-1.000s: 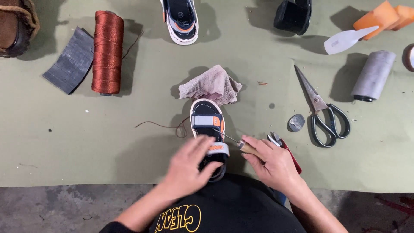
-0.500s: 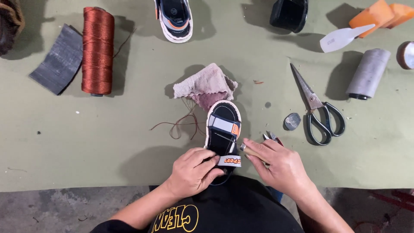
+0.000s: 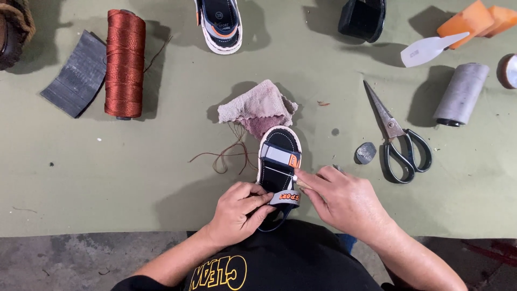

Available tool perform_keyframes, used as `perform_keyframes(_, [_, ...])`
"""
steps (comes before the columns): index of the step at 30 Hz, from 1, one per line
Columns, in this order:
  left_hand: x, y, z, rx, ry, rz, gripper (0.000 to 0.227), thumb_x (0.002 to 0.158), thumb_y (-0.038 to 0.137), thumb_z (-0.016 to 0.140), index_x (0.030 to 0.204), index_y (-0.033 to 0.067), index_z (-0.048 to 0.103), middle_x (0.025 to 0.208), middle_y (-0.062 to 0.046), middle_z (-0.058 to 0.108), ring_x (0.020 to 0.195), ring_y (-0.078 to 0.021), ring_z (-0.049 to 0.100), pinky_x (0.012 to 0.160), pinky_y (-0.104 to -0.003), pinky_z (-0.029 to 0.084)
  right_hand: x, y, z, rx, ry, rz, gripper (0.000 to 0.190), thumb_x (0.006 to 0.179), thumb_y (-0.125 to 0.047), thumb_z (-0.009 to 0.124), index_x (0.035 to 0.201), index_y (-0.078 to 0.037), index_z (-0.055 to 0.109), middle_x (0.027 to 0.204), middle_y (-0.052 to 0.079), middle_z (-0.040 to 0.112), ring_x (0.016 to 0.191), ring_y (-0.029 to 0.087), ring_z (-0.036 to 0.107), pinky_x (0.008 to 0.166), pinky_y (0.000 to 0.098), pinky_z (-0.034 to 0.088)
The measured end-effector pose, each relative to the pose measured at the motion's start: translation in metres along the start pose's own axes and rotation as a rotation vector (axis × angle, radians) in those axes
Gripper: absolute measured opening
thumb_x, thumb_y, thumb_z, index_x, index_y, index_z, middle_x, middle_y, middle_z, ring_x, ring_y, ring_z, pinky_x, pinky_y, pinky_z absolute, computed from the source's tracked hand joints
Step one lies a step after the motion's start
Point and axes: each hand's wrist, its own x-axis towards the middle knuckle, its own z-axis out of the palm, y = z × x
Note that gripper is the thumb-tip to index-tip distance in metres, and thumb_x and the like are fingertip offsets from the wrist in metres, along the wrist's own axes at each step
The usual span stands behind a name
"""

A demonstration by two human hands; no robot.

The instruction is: Finishing the repair of a sandal by hand-stitching the straps and trimming excess thread with snips.

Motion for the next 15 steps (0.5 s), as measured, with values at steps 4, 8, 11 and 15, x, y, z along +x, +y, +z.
perform_keyframes(4, [0.004, -0.014, -0.011, -0.070, -0.082, -0.156, 0.023, 0.097, 0.023, 0.067, 0.107, 0.0050, 0.078, 0.097, -0.007, 0.072, 0.085, -0.0219, 0.070, 0.080, -0.035, 0.056, 0.000, 0.002, 0.003, 0.003, 0.016, -0.014, 0.029, 0.098, -0.030, 0.064, 0.126, -0.026, 0.070, 0.077, -0.004, 0.053, 0.052, 0.014, 0.053, 0.034, 0.0308, 0.044])
perform_keyframes(8, [0.012, -0.043, -0.024, -0.076, -0.075, -0.175, 0.022, 0.094, 0.026, 0.070, 0.106, 0.0095, 0.079, 0.095, -0.011, 0.074, 0.085, -0.0315, 0.071, 0.078, -0.043, 0.057, 0.000, 0.003, 0.006, -0.116, 0.042, 0.004, 0.025, 0.099, -0.039, 0.052, 0.116, -0.039, 0.070, 0.074, -0.005, 0.056, 0.055, 0.018, 0.066, 0.052, 0.0283, 0.057])
perform_keyframes(11, [0.022, -0.055, -0.036, 0.260, -0.178, -0.099, 0.047, 0.088, 0.049, 0.074, 0.120, 0.0139, 0.074, 0.119, -0.012, 0.067, 0.110, -0.0363, 0.064, 0.096, -0.049, 0.052, 0.001, 0.005, 0.006, -0.143, 0.030, -0.010, 0.026, 0.099, -0.039, 0.051, 0.118, -0.040, 0.069, 0.075, -0.005, 0.055, 0.055, 0.017, 0.066, 0.052, 0.0283, 0.057])
perform_keyframes(15, [0.052, -0.051, -0.050, 0.401, -0.386, -0.105, 0.085, 0.084, 0.068, 0.067, 0.143, 0.0083, 0.057, 0.151, -0.032, 0.041, 0.143, -0.0573, 0.032, 0.115, -0.067, 0.030, 0.002, 0.010, 0.008, -0.139, 0.014, -0.036, 0.030, 0.098, -0.038, 0.051, 0.122, -0.042, 0.068, 0.075, -0.004, 0.056, 0.056, 0.018, 0.068, 0.052, 0.0295, 0.058])
